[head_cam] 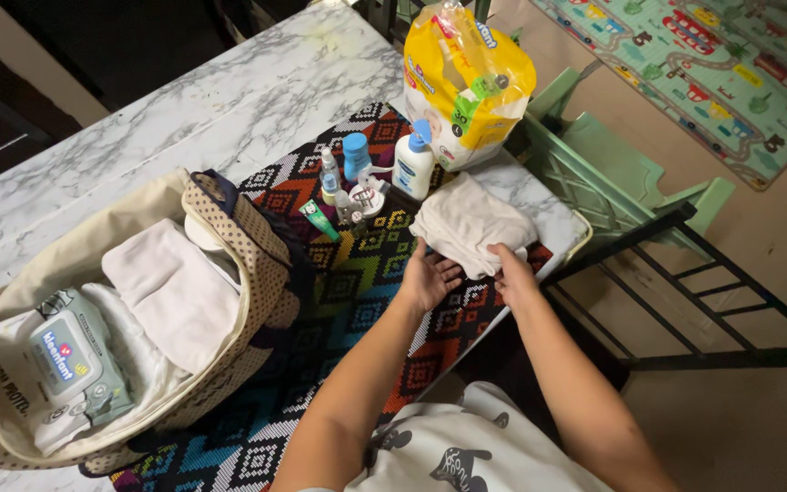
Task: The person packs a diaper bag on a table, placing diapers, a wipes pack, and a folded cloth into the bag and arranging them around bottles and containers already inside. They then zip the bag closed.
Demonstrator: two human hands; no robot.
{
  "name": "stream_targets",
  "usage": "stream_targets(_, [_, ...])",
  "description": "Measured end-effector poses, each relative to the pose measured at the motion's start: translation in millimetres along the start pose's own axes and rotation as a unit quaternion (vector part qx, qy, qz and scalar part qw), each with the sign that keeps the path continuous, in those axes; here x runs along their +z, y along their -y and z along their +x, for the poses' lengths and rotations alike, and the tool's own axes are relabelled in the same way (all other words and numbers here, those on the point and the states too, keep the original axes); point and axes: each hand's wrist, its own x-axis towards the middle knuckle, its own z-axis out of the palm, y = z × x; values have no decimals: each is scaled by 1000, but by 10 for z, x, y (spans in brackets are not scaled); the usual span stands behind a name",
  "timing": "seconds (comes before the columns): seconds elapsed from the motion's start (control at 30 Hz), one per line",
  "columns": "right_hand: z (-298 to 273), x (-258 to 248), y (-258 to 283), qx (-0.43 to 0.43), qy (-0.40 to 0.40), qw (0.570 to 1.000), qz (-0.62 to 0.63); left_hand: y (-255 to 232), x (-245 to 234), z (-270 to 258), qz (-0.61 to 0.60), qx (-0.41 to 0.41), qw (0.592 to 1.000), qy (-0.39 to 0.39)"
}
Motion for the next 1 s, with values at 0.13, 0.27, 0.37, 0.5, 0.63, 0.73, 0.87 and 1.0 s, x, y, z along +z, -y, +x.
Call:
stream_targets(0.13, [-275, 88, 118, 4, 44, 992, 116, 24, -43, 65, 14, 5, 1000, -3])
stream_targets(0.27, [-582, 164, 72, -39, 123, 974, 185, 52, -153, 65, -67, 26, 997, 37])
stream_targets(0.37, [-796, 239, 0, -44, 144, 968, 198, 57, -180, -6, -153, 47, 986, 50])
stream_targets(0.5, [-1062, 314, -34, -36, 163, 969, 183, -75, -80, -294, -196, 112, 970, 85])
stream_targets(0.63, [-1325, 264, 126, 46, 133, 977, -162, -348, 122, -839, -135, 186, 967, 113])
stream_targets(0.73, [-1585, 344, 304, -124, 77, 896, -419, -501, 270, -1322, -5, 201, 974, 102])
stream_targets(0.87, [-2007, 637, 515, -412, 122, 832, -352, -593, 350, -1785, 93, 215, 966, 105])
stream_targets(1.0, [-2374, 1125, 518, -611, 241, 717, -234, -625, 360, -2037, 211, 271, 937, 68])
